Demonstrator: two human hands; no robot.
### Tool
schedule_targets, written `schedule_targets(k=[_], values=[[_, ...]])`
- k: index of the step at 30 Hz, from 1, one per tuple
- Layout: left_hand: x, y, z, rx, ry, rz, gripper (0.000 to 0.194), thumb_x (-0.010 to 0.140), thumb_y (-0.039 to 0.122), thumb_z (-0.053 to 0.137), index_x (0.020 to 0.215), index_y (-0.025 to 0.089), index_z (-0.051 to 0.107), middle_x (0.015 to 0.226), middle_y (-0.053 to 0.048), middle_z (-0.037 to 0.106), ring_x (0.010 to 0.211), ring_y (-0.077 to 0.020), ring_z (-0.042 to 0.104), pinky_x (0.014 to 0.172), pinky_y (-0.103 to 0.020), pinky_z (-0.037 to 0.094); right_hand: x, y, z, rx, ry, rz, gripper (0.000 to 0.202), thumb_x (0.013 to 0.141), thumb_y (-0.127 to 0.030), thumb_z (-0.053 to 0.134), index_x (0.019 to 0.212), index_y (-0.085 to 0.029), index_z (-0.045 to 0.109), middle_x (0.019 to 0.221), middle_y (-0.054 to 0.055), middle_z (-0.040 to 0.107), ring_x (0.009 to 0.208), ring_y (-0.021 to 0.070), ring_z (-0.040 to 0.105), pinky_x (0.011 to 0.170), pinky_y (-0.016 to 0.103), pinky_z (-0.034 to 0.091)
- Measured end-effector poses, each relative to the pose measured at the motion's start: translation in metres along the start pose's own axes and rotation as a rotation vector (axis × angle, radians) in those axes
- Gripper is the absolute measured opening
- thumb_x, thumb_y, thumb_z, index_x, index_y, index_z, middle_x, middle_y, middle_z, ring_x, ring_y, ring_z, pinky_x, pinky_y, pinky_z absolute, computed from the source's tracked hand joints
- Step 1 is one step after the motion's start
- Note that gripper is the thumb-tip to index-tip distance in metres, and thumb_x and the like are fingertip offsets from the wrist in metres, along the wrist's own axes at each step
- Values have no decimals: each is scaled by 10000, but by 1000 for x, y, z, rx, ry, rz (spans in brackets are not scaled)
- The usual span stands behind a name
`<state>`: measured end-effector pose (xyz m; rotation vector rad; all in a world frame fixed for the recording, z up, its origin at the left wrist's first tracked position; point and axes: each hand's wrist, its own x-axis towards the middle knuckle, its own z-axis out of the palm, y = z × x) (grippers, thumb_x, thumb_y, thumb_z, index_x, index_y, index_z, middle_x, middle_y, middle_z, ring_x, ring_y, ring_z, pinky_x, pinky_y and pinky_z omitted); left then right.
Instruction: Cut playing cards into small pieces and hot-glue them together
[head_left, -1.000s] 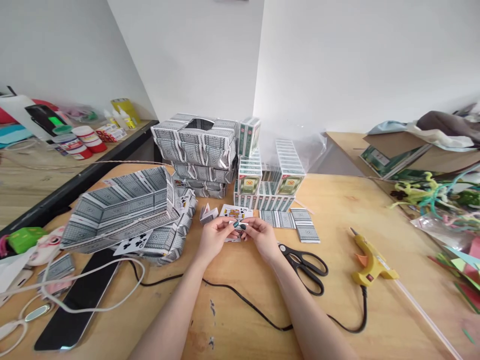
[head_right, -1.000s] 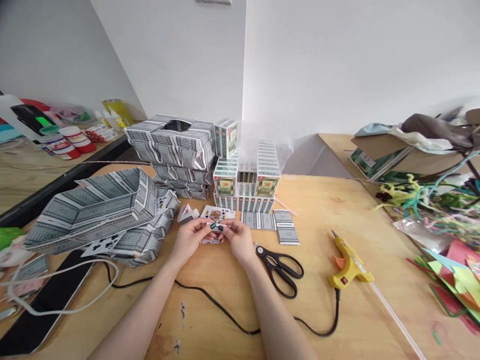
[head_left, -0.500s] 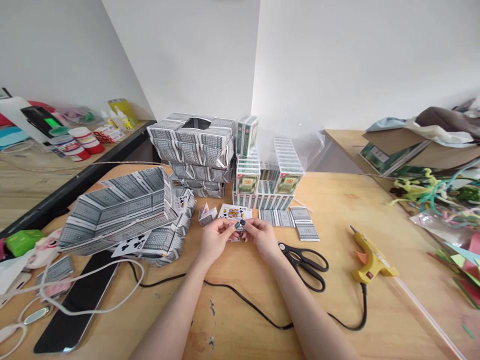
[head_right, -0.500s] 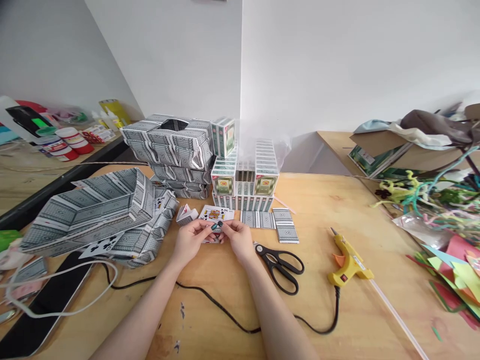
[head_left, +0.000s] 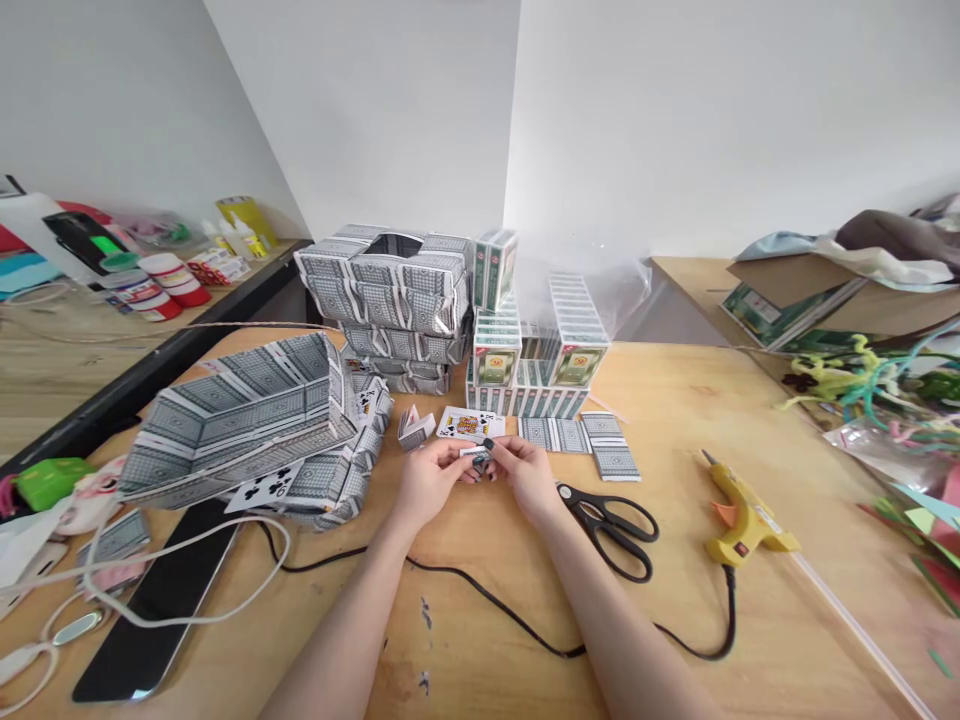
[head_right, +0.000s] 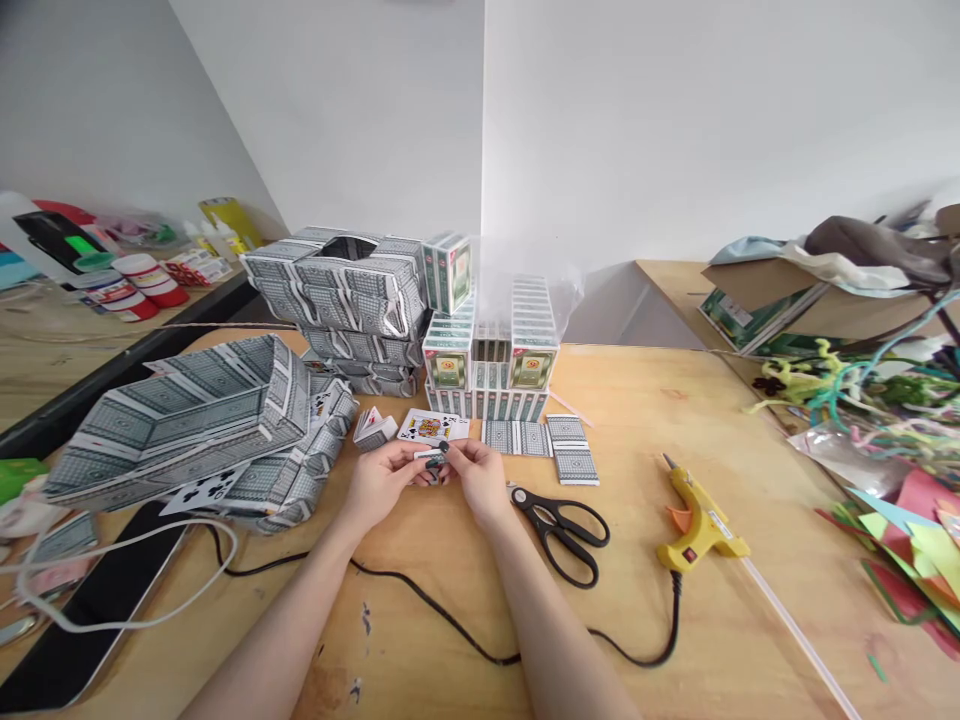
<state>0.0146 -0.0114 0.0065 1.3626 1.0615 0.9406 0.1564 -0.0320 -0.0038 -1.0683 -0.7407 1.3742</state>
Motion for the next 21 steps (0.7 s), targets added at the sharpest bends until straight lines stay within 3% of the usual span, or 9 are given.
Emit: schedule_targets(k=[16, 21], values=[[1, 4, 9, -96, 63, -118, 248, 687, 356, 633, 735, 121, 571, 618, -41, 669, 478, -144, 617, 471, -258, 535, -4, 9, 5, 57, 49, -49, 267, 653, -411, 683, 673, -159, 598, 511, -18, 566, 437, 103, 482, 481, 245, 396], [0, 0, 12, -49, 57, -74, 233, 730, 370, 582, 738, 141, 535, 627, -31, 664, 465, -146, 613, 447, -263, 525, -4, 8, 5, 24, 52, -29, 311, 663, -452, 662, 708, -154, 589, 540, -14, 561, 460, 104, 490, 484, 240, 405]])
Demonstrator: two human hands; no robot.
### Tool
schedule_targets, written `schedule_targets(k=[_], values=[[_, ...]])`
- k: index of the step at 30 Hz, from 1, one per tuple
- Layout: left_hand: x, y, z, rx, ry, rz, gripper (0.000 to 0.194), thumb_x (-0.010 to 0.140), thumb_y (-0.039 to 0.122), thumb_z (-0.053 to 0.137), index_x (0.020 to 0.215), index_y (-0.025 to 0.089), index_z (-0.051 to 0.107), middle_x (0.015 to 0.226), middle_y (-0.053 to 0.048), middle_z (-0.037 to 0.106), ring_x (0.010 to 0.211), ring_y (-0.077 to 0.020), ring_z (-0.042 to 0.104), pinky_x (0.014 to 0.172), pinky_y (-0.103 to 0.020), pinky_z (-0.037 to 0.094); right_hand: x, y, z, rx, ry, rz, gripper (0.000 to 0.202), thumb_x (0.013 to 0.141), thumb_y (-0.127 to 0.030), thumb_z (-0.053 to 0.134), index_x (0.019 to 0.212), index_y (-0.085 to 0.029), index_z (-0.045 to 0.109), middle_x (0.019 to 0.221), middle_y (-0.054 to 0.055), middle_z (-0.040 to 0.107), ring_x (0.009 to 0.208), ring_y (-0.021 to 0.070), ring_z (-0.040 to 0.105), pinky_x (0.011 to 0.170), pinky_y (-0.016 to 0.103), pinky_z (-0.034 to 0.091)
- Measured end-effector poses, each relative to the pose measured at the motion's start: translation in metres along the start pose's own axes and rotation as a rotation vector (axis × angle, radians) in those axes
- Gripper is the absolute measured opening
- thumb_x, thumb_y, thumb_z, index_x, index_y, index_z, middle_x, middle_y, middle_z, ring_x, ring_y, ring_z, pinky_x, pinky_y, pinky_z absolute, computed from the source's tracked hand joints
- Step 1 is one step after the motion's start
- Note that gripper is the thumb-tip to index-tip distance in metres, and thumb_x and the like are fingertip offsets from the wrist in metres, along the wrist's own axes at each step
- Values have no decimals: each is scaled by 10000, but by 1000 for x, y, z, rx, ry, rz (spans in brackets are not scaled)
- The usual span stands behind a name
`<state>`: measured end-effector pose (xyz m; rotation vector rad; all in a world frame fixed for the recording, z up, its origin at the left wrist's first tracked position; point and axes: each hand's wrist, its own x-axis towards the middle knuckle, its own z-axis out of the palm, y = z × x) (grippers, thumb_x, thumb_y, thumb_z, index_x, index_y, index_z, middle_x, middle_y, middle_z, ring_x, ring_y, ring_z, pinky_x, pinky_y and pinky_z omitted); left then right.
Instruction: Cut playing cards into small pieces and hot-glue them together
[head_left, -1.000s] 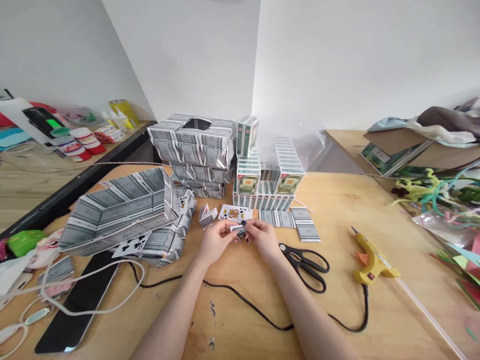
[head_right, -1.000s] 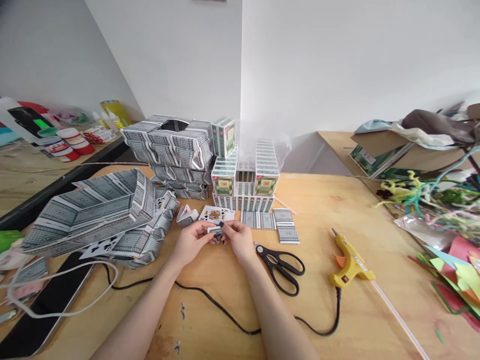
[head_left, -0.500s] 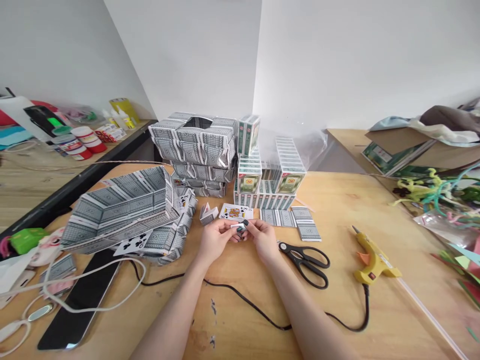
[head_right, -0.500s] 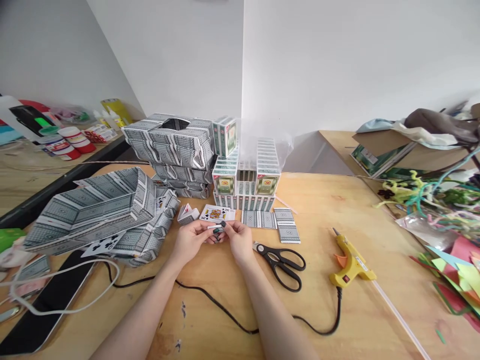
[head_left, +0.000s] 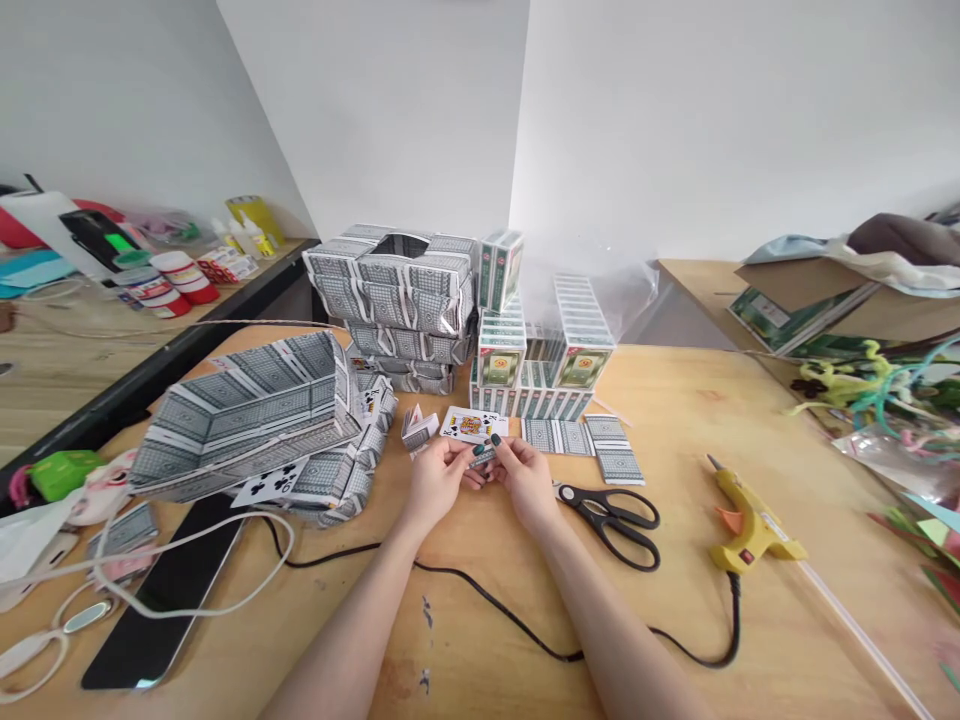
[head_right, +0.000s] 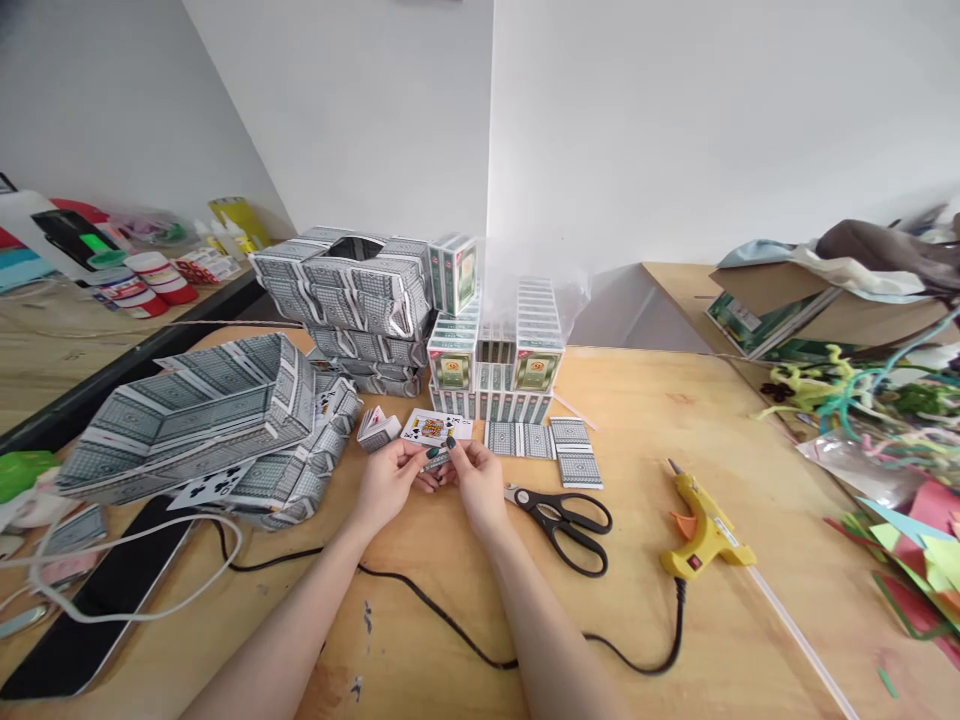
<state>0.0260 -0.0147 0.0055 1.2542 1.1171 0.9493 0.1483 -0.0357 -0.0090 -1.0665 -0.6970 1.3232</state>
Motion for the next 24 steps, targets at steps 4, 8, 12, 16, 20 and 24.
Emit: schedule_targets(k=[4, 8, 12, 16, 20, 24], values=[[-1, -7, 3, 51, -18, 51, 207, 763, 361, 543, 731, 161, 499, 589, -8, 636, 441, -139, 597, 417, -250, 505, -1, 0, -1, -54, -8, -11, 308, 662, -448, 665, 685, -153, 578, 493, -25, 546, 412, 96, 468, 445, 234, 386], [-1, -10, 3, 78, 41, 86, 183, 787, 358, 506, 762, 179, 475, 573, 15, 604, 420, -128, 576, 401, -240, 489, 0, -1, -1, -106, 14, -35, 302, 673, -448, 650, 661, -155, 575, 459, -29, 541, 393, 96, 459, 438, 233, 378], [-3, -7, -2, 128, 20, 179, 193, 782, 308, 515, 930, 185, 503, 694, -1, 628, 495, -113, 586, 456, -226, 494, 1, -6, -2, -154, 32, -69, 287, 691, -437, 632, 659, -156, 584, 465, -32, 537, 399, 94, 446, 434, 228, 358], [-5, -6, -4, 257, -32, 284, 186, 727, 233, 588, 904, 180, 576, 790, -27, 653, 643, -122, 615, 594, -227, 511, 1, -10, -2, -166, 47, -81, 279, 700, -431, 620, 664, -156, 589, 467, -42, 516, 403, 90, 424, 429, 226, 335], [-5, -8, -1, 153, -36, 229, 134, 750, 242, 562, 854, 164, 595, 767, -38, 666, 613, -124, 615, 593, -245, 518, 1, -10, -1, -152, 61, -80, 279, 697, -428, 622, 647, -159, 571, 450, -51, 488, 399, 84, 400, 420, 221, 322], [-4, -7, 3, 27, -23, 141, 155, 740, 271, 577, 830, 149, 607, 721, -37, 666, 553, -122, 605, 549, -249, 516, 1, -9, 0, -147, 53, -72, 292, 699, -442, 616, 641, -164, 550, 464, -40, 513, 401, 90, 424, 428, 225, 343]])
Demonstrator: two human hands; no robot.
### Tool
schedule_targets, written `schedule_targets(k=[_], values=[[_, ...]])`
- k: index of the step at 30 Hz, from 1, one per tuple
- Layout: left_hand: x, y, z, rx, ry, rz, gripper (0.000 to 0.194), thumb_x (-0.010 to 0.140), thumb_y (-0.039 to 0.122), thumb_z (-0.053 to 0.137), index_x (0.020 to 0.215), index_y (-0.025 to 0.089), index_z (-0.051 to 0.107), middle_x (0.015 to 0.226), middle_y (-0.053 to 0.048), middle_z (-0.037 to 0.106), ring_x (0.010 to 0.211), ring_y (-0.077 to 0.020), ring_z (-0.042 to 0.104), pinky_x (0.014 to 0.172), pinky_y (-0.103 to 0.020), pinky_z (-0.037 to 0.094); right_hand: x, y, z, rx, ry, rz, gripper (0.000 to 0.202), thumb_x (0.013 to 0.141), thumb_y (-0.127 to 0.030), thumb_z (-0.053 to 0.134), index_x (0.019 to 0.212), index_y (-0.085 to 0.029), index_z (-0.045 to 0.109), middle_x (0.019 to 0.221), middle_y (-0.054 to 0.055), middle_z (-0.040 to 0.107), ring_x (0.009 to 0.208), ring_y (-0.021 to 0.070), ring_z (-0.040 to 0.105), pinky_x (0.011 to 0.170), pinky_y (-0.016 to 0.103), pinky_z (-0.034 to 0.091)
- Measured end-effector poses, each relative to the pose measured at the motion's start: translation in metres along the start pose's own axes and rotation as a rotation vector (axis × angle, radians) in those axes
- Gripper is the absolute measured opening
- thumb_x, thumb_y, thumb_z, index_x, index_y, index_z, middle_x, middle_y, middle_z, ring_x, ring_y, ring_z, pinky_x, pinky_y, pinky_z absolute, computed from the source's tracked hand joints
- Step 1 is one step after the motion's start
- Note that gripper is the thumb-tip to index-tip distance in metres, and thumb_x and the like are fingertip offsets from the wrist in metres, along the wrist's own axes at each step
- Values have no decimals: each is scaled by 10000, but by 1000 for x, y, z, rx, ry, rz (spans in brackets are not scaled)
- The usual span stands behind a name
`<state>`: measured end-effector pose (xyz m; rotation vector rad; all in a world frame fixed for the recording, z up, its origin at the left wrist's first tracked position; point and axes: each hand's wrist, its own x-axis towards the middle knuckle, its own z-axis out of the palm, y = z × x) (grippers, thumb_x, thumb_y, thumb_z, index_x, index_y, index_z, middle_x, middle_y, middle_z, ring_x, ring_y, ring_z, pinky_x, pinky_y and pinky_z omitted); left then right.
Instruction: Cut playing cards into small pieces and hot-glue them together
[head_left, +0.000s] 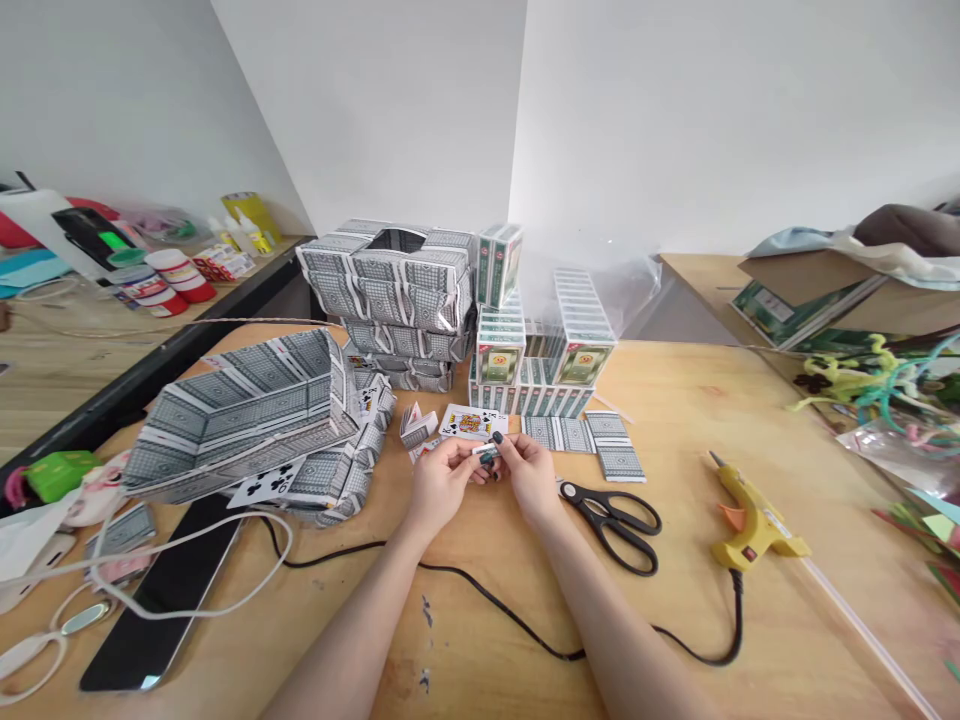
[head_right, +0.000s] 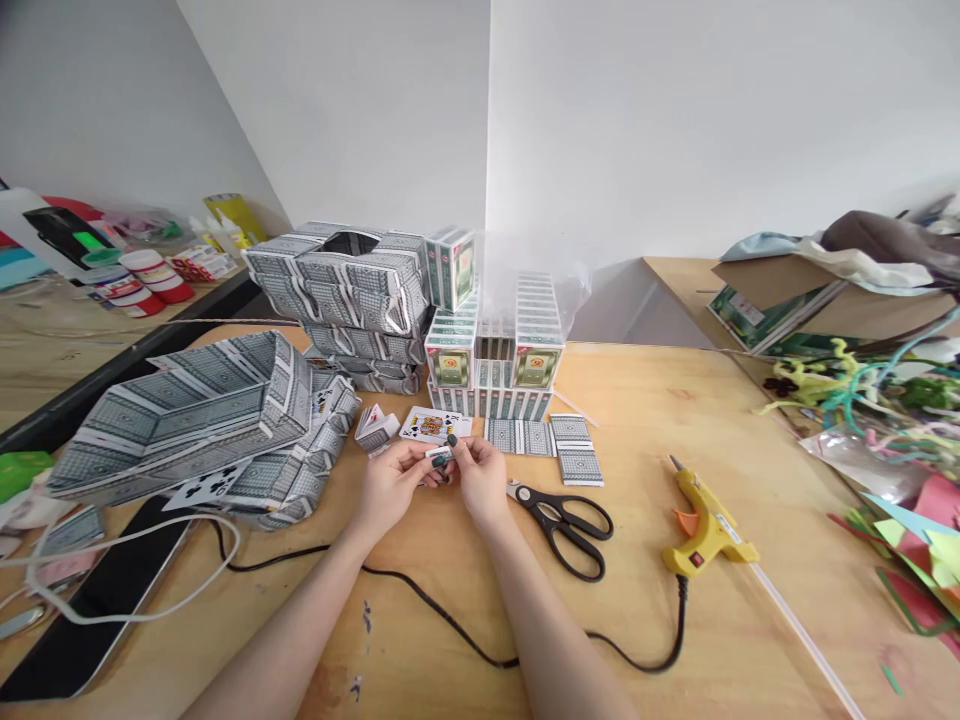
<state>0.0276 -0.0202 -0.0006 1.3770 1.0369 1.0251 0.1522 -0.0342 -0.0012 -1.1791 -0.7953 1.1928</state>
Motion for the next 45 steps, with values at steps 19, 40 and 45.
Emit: schedule_targets(k=[19, 40, 45], values=[[-4, -5, 13, 273, 224, 72, 48, 754, 185, 499, 712, 172, 519, 601, 9, 563, 559, -122, 538, 544, -233, 414, -6, 3, 3, -394, 86, -224, 259, 804, -394, 455, 626, -210, 414, 504, -39, 471, 454, 121, 429, 468, 244, 344], [-3, 4, 11, 279, 231, 126, 79, 723, 141, 454, 656, 178, 472, 632, 6, 537, 593, -122, 509, 571, -235, 408, -6, 5, 5, -135, 0, -78, 302, 756, -472, 532, 653, -210, 423, 467, -65, 460, 370, 85, 385, 386, 219, 331], [-1, -1, -1, 505, 286, 192, 96, 722, 110, 431, 672, 185, 462, 654, -8, 543, 624, -143, 514, 588, -254, 405, -4, 6, 1, -47, -244, 4, 239, 718, -403, 601, 761, -191, 500, 611, -11, 585, 500, 128, 551, 516, 269, 471]])
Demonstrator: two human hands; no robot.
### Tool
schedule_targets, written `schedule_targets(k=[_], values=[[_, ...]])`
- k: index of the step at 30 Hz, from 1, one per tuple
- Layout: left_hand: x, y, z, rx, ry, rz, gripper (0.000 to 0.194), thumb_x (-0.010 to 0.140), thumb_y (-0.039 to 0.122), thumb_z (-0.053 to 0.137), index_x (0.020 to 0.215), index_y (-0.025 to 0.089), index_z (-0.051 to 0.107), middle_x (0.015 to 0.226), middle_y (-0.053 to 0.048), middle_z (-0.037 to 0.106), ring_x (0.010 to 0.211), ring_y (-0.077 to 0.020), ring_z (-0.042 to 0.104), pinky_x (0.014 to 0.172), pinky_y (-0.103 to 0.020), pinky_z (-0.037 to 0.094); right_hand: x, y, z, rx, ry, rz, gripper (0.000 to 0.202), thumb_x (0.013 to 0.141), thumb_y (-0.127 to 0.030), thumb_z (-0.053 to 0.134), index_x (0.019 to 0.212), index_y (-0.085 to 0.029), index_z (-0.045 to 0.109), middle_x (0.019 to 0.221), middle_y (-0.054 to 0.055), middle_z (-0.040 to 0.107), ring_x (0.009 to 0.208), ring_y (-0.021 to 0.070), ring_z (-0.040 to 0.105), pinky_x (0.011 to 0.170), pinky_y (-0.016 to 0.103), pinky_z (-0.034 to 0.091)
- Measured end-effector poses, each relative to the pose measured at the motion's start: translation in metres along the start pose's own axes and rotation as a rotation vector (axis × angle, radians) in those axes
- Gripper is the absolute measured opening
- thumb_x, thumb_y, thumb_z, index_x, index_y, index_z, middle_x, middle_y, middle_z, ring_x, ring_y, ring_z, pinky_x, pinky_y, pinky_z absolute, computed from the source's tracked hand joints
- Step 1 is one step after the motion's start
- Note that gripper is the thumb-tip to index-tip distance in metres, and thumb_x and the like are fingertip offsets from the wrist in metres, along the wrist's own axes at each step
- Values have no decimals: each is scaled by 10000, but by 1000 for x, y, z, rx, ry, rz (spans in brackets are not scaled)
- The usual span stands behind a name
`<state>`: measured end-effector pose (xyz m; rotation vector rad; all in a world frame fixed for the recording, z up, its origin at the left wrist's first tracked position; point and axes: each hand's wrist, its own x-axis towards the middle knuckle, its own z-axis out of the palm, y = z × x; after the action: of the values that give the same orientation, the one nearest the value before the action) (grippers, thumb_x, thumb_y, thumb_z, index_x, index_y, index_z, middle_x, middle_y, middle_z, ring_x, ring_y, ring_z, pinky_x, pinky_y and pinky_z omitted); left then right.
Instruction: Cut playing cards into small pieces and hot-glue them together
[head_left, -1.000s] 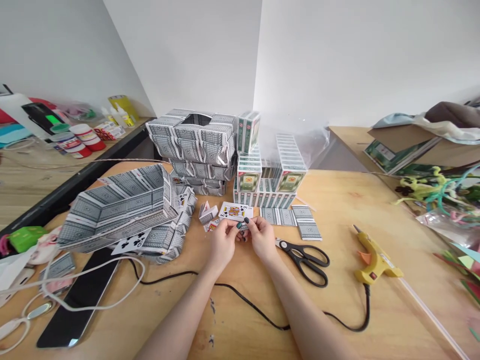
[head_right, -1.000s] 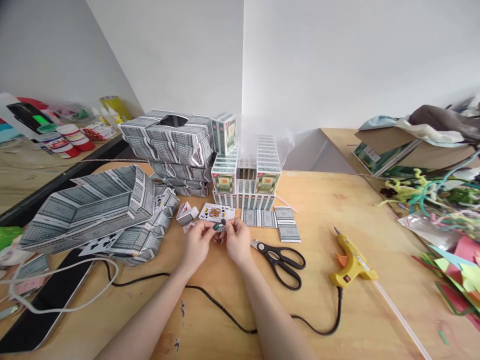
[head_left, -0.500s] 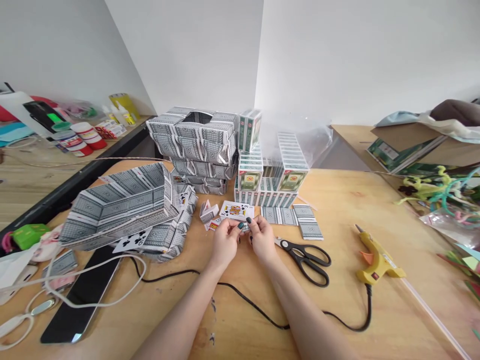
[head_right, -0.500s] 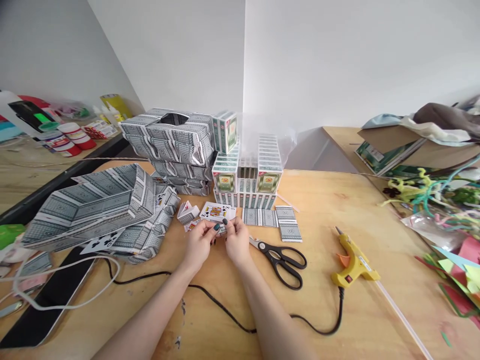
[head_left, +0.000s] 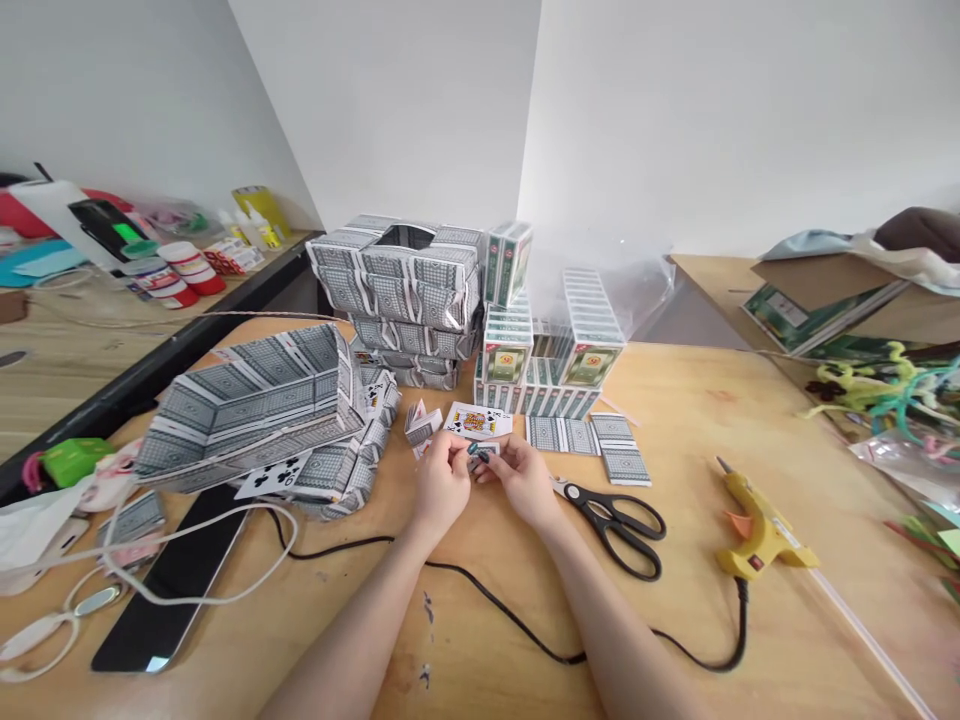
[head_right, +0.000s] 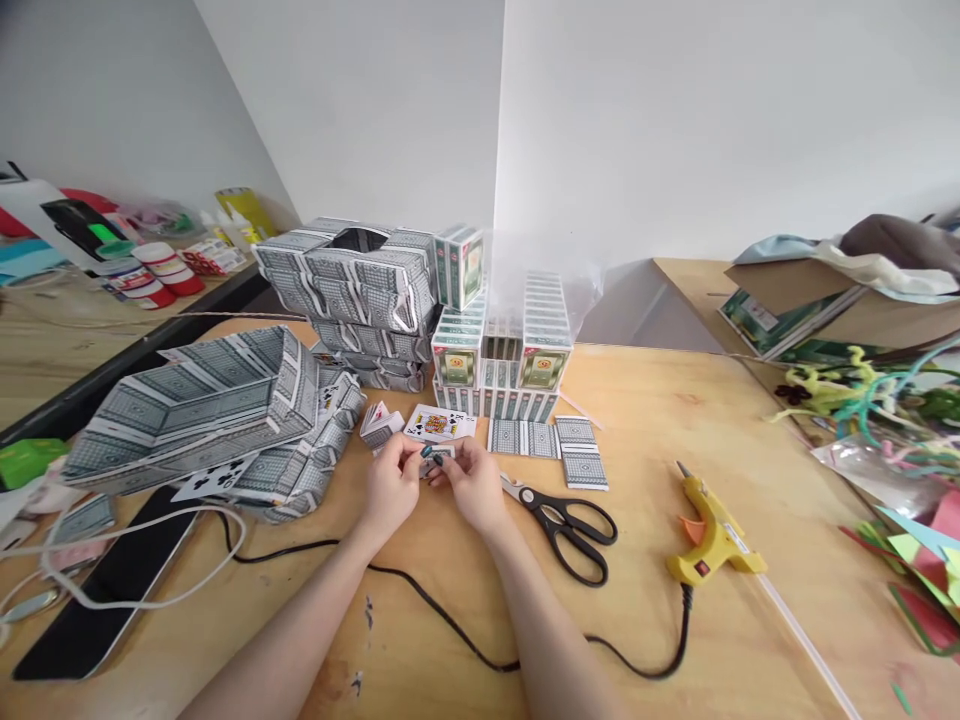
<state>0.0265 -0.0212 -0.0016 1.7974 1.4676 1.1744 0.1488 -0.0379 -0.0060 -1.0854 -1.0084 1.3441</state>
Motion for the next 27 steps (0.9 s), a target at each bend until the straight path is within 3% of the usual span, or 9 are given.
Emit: schedule_targets(k=[4, 11, 17, 24, 27], values=[[-1, 1, 0, 27, -21, 74, 108, 728, 99, 426, 680, 192, 452, 664, -9, 543, 641, -147, 516, 600, -256, 403, 0, 5, -1, -15, 48, -5, 209, 669, -317, 643, 750, -198, 493, 632, -7, 600, 514, 137, 562, 498, 268, 472], [-7, 5, 5, -1, -81, 137, 116, 762, 116, 417, 703, 191, 483, 680, -20, 563, 677, -152, 533, 627, -259, 417, 0, 6, -6, -105, 198, -16, 142, 620, -220, 636, 666, -190, 505, 472, -53, 523, 379, 104, 469, 375, 222, 373], [0, 1, 0, -115, -41, 68, 92, 784, 195, 473, 781, 185, 565, 763, -34, 615, 709, -140, 556, 666, -252, 436, 2, -8, -7, 88, 80, 72, 233, 583, -288, 704, 714, -151, 568, 560, 9, 626, 465, 141, 590, 463, 260, 483], [6, 2, -1, -398, 63, -200, 223, 733, 243, 564, 941, 166, 590, 692, -11, 635, 637, -128, 579, 620, -236, 456, -5, -13, -4, 118, -148, 204, 281, 610, -341, 698, 755, -134, 577, 644, 59, 673, 517, 174, 645, 491, 277, 518], [8, 5, -1, -461, 23, -243, 201, 749, 312, 550, 846, 159, 637, 706, -27, 657, 661, -144, 600, 615, -241, 469, -6, -12, 0, 183, -157, 203, 284, 624, -344, 698, 772, -141, 564, 654, 60, 671, 552, 182, 654, 521, 291, 526]])
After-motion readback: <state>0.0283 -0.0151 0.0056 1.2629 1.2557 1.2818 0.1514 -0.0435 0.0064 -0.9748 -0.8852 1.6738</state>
